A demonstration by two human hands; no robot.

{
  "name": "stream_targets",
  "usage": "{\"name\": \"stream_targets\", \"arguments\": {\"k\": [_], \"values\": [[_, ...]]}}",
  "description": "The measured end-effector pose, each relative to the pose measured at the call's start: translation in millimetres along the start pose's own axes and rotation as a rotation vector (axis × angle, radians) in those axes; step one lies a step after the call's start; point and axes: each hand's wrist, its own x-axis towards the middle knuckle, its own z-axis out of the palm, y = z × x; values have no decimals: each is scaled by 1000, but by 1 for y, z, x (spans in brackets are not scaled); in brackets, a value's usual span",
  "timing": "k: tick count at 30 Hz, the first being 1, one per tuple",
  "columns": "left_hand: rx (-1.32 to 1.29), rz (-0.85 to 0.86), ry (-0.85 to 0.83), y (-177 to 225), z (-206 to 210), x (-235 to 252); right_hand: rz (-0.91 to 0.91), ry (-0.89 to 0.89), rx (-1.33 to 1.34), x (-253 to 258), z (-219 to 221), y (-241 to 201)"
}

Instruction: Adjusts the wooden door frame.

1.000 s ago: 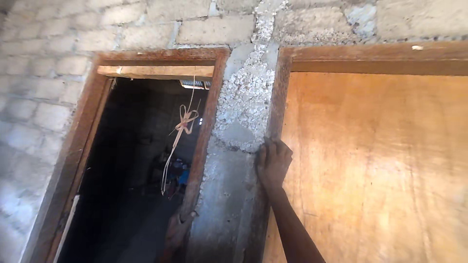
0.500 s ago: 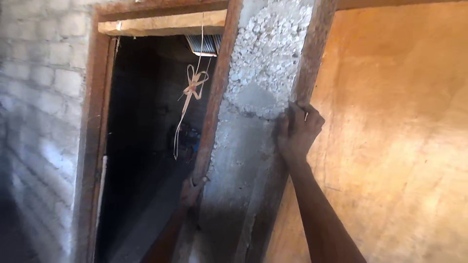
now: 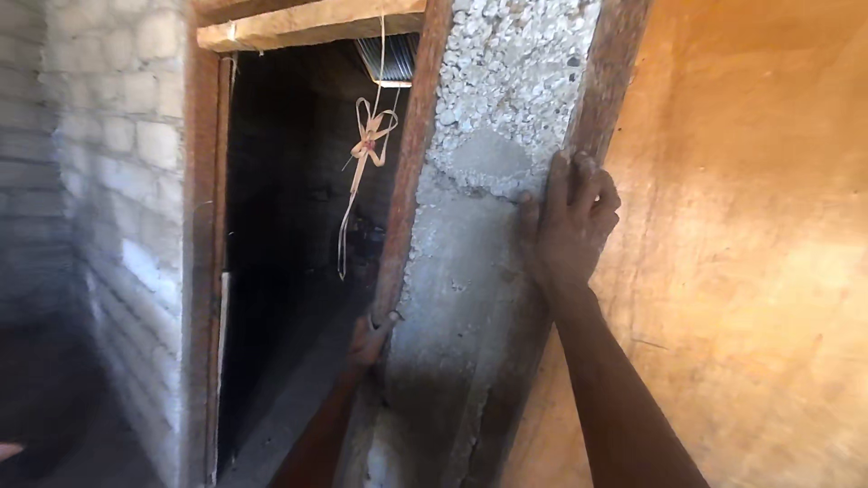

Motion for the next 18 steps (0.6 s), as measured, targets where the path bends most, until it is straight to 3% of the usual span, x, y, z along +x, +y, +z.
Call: {"name": "stream_targets", "arguments": {"k": [15, 18], "values": [[37, 33, 42, -2, 5, -2, -1, 15, -51, 1, 10, 7], [47, 32, 43, -2, 7, -2, -16, 61, 49, 1, 7, 11]]}}
